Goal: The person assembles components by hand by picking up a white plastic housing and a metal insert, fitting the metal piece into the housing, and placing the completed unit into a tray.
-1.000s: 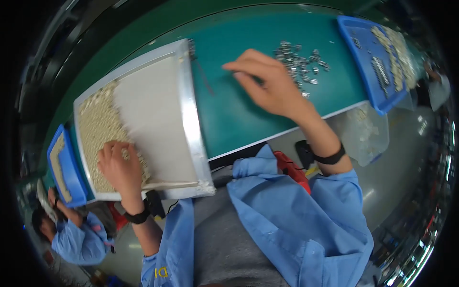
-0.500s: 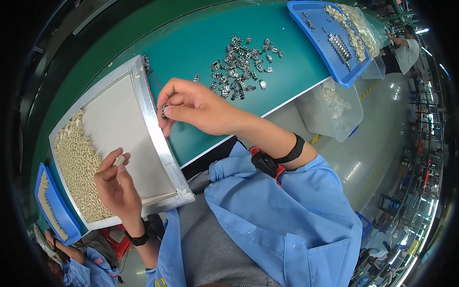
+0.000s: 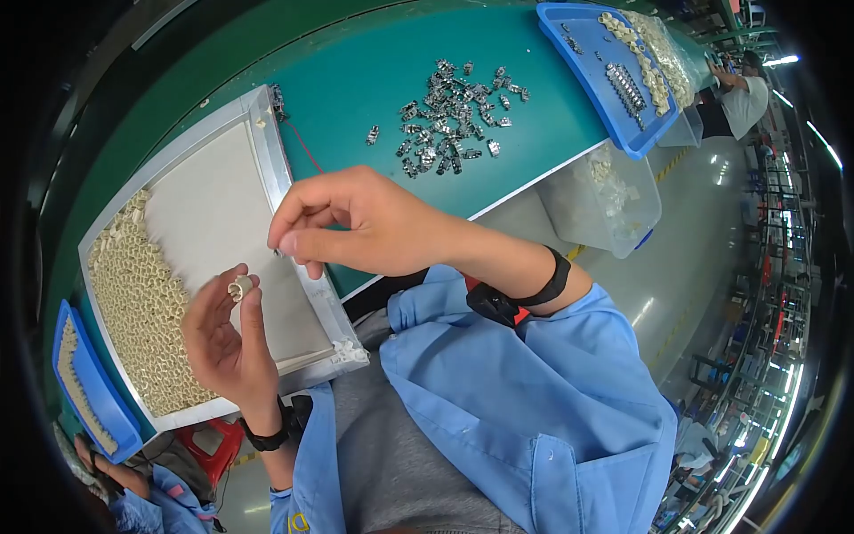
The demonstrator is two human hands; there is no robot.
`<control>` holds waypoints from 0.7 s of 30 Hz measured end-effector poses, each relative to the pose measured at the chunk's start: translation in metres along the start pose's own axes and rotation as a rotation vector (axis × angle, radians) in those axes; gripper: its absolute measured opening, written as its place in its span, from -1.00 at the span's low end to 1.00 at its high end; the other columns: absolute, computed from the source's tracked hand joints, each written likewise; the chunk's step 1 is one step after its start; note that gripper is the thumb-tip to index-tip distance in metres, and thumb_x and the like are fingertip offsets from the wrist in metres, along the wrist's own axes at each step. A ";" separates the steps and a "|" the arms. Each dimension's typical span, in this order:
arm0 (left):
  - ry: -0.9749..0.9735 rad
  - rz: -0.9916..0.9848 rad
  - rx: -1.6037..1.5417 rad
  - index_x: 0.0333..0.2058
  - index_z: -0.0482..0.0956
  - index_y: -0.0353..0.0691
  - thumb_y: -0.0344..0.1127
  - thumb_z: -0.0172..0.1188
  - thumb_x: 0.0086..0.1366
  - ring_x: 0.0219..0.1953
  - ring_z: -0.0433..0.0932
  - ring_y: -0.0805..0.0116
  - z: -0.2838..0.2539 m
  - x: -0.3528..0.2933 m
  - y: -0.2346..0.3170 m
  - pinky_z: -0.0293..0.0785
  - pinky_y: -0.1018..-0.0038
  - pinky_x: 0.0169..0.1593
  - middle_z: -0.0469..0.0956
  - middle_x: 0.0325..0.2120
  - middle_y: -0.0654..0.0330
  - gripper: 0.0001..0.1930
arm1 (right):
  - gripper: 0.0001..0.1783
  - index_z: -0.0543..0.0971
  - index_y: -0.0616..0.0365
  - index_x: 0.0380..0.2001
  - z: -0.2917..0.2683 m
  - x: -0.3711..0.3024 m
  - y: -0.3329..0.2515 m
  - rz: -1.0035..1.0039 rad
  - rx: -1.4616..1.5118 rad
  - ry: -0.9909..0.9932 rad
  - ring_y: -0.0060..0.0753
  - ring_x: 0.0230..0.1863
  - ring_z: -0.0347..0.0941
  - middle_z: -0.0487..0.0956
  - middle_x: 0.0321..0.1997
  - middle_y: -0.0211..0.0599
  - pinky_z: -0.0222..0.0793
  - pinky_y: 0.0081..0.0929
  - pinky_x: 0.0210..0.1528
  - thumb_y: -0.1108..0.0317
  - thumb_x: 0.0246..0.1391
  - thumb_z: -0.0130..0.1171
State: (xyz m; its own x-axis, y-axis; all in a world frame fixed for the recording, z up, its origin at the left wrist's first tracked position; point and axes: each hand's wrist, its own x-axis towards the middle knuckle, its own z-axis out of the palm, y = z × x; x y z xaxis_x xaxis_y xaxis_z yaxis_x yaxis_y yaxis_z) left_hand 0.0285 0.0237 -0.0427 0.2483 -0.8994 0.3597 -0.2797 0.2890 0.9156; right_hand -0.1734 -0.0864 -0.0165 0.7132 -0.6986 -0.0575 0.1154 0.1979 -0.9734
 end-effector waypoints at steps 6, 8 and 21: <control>-0.046 0.151 0.168 -0.12 0.59 -0.45 -0.74 0.32 0.11 -0.14 0.63 0.15 -0.004 0.005 0.007 0.59 0.38 -0.11 0.59 -0.16 -0.11 -0.68 | -0.79 0.67 0.33 -0.14 -0.001 0.006 0.000 -0.431 -0.214 -0.115 -0.41 -0.35 0.58 0.64 -0.24 -0.17 0.49 -0.54 -0.27 0.60 0.13 0.25; -0.041 0.155 0.158 -0.13 0.59 -0.45 -0.73 0.33 0.10 -0.15 0.62 0.15 -0.006 0.004 0.007 0.58 0.38 -0.11 0.59 -0.16 -0.10 -0.67 | -0.80 0.69 0.33 -0.17 0.003 0.008 -0.007 -0.493 -0.300 -0.129 -0.38 -0.36 0.60 0.65 -0.23 -0.14 0.49 -0.54 -0.28 0.62 0.10 0.27; -0.009 0.203 0.126 -0.16 0.58 -0.43 -0.68 0.39 0.00 -0.18 0.58 0.16 -0.005 0.001 0.008 0.51 0.37 -0.12 0.57 -0.20 -0.06 -0.63 | -0.78 0.69 0.30 -0.28 0.025 0.004 -0.014 -0.742 -0.633 0.011 -0.21 -0.40 0.60 0.66 -0.32 -0.15 0.55 -0.38 -0.36 0.66 -0.08 0.34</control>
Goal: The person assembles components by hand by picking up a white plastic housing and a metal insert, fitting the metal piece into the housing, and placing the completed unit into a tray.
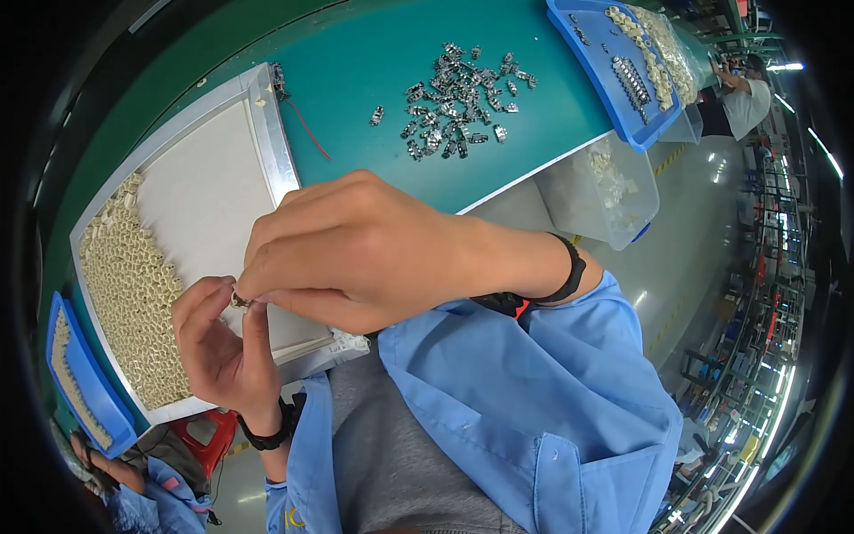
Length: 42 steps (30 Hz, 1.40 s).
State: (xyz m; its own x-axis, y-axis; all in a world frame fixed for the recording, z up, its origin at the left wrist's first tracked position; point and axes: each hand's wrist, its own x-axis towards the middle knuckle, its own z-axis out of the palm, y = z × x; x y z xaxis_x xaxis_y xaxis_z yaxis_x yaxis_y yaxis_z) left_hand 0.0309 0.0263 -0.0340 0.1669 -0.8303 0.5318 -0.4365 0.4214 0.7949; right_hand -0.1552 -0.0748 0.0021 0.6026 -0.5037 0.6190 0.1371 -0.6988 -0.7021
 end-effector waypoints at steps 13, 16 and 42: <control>-0.025 0.047 0.059 -0.17 0.58 -0.38 -0.65 0.42 -0.01 -0.23 0.57 0.16 0.001 0.001 0.008 0.49 0.38 -0.19 0.57 -0.23 -0.03 -0.62 | -0.79 0.67 0.33 -0.34 -0.002 -0.004 -0.004 -0.068 -0.073 -0.003 -0.23 -0.45 0.57 0.62 -0.37 -0.15 0.54 -0.39 -0.40 0.66 -0.15 0.34; -0.027 0.046 0.064 -0.17 0.58 -0.38 -0.65 0.42 -0.01 -0.24 0.57 0.15 0.002 0.001 0.009 0.49 0.37 -0.19 0.56 -0.24 -0.03 -0.62 | -0.79 0.68 0.34 -0.35 -0.003 -0.005 -0.005 -0.074 -0.067 0.003 -0.23 -0.46 0.57 0.62 -0.37 -0.14 0.53 -0.39 -0.40 0.66 -0.16 0.35; -0.081 0.208 0.191 -0.16 0.59 -0.41 -0.60 0.40 0.01 -0.33 0.59 0.10 0.007 0.002 0.012 0.49 0.34 -0.26 0.61 -0.26 -0.07 -0.64 | -0.82 0.68 0.24 -0.32 -0.003 -0.011 -0.008 0.024 -0.063 -0.048 -0.32 -0.43 0.55 0.61 -0.36 -0.26 0.46 -0.44 -0.41 0.58 -0.08 0.39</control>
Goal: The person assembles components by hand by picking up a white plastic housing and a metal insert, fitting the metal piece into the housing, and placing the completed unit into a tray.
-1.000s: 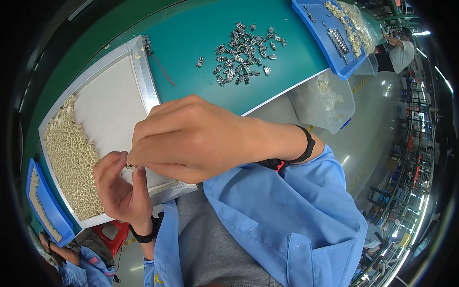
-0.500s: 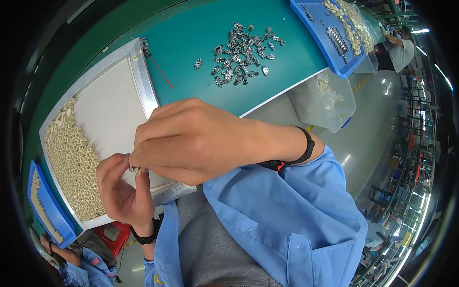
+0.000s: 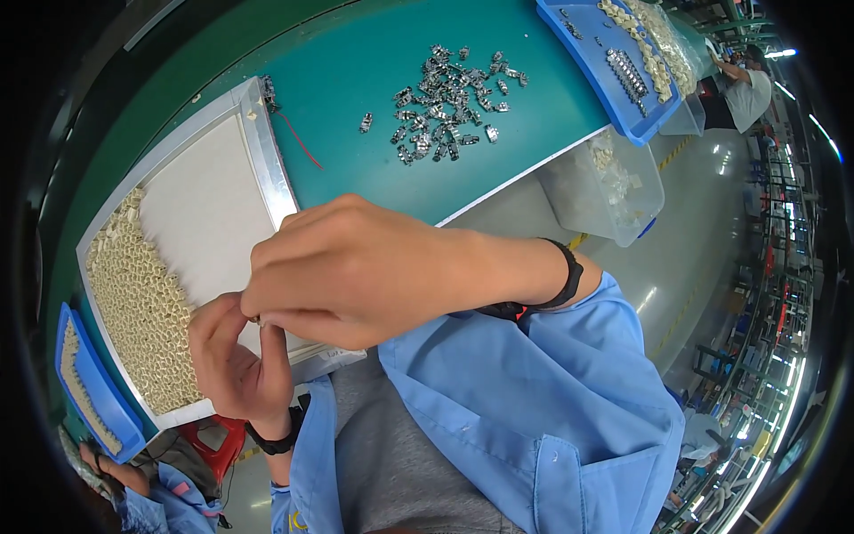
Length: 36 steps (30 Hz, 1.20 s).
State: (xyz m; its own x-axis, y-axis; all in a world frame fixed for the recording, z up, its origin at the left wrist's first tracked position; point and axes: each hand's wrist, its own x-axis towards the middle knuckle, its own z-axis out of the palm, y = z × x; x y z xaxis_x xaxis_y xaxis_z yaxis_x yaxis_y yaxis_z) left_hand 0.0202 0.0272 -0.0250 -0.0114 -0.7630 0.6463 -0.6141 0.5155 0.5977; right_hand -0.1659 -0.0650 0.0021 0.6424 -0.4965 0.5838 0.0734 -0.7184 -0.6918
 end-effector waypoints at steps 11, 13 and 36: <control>-0.070 -0.162 -0.215 -0.10 0.57 -0.49 -0.66 0.30 0.14 -0.13 0.56 0.11 0.003 0.003 -0.001 0.51 0.30 -0.04 0.55 -0.13 -0.11 -0.69 | -0.86 0.68 0.24 -0.30 0.011 -0.013 0.009 -0.049 0.017 0.155 -0.27 -0.42 0.55 0.62 -0.33 -0.29 0.46 -0.43 -0.38 0.58 0.00 0.34; -0.037 -0.141 -0.190 -0.12 0.58 -0.48 -0.62 0.31 0.16 -0.18 0.55 0.10 0.006 0.000 -0.005 0.50 0.32 -0.11 0.57 -0.19 -0.10 -0.72 | -0.86 0.67 0.24 -0.30 0.009 -0.018 0.009 -0.069 -0.105 0.214 -0.26 -0.41 0.55 0.62 -0.33 -0.30 0.46 -0.43 -0.38 0.58 0.02 0.32; 0.142 -0.383 -0.172 -0.24 0.59 -0.47 -0.34 0.32 0.33 -0.40 0.57 0.23 0.075 0.033 0.006 0.52 0.38 -0.28 0.62 -0.46 -0.03 -0.76 | -0.65 0.74 -0.03 -0.17 -0.523 -0.323 0.104 1.499 -1.369 0.527 -0.13 -0.04 0.64 0.73 -0.16 -0.17 0.47 -0.16 0.09 0.09 0.02 0.20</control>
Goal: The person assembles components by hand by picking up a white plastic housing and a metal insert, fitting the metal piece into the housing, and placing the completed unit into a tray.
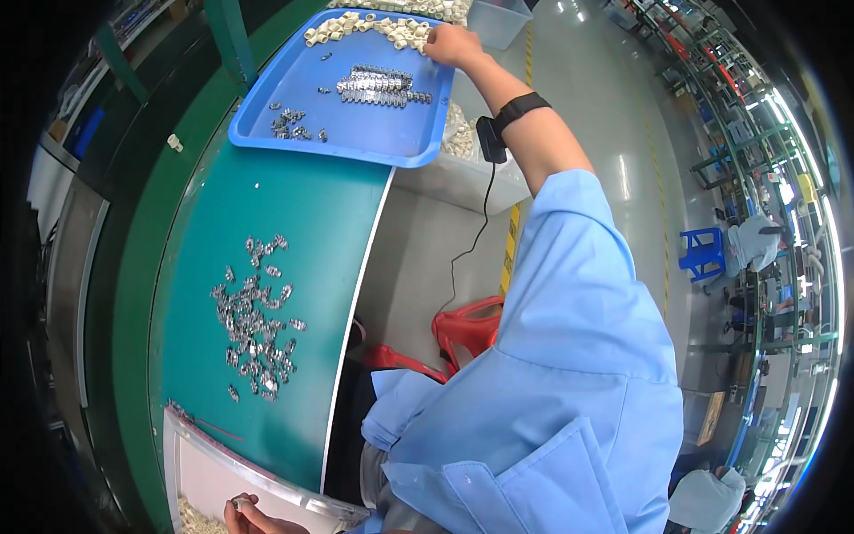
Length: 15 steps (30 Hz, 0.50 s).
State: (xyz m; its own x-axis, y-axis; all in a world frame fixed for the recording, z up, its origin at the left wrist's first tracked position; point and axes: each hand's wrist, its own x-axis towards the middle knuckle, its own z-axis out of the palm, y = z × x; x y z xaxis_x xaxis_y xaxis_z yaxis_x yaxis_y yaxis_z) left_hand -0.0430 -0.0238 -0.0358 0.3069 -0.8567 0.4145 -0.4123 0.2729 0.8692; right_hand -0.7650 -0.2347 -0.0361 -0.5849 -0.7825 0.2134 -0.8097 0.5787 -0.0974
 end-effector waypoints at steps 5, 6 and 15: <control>-0.054 -0.048 0.106 -0.25 0.60 -0.44 -0.30 0.34 0.32 -0.42 0.57 0.25 0.024 0.000 0.010 0.52 0.39 -0.29 0.62 -0.46 -0.02 -0.74 | -0.70 0.73 -0.05 -0.27 0.017 0.024 0.000 -0.011 -0.128 -0.011 -0.12 -0.08 0.64 0.72 -0.19 -0.20 0.42 -0.18 0.11 0.10 -0.01 0.20; -0.098 -0.048 0.152 -0.24 0.61 -0.44 -0.30 0.33 0.32 -0.41 0.57 0.25 0.026 0.001 0.012 0.52 0.39 -0.28 0.63 -0.45 -0.03 -0.74 | -0.71 0.72 -0.04 -0.28 0.022 0.029 0.002 -0.016 -0.153 0.016 -0.13 -0.10 0.64 0.72 -0.21 -0.21 0.41 -0.17 0.10 0.10 -0.01 0.21; -0.227 -0.040 0.210 -0.16 0.58 -0.43 -0.33 0.28 0.37 -0.33 0.62 0.25 0.022 -0.009 0.013 0.55 0.42 -0.18 0.65 -0.38 -0.01 -0.77 | -0.69 0.68 0.00 -0.23 0.021 0.025 0.006 -0.132 -0.092 0.097 -0.28 -0.12 0.62 0.70 -0.25 -0.25 0.42 -0.31 -0.04 0.12 -0.03 0.26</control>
State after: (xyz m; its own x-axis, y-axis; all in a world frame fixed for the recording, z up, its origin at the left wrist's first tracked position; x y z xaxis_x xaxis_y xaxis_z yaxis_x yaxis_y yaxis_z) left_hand -0.0701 -0.0227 -0.0344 0.1372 -0.9473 0.2895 -0.5791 0.1604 0.7993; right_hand -0.7860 -0.2558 -0.0520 -0.4630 -0.8298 0.3114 -0.8688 0.4945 0.0259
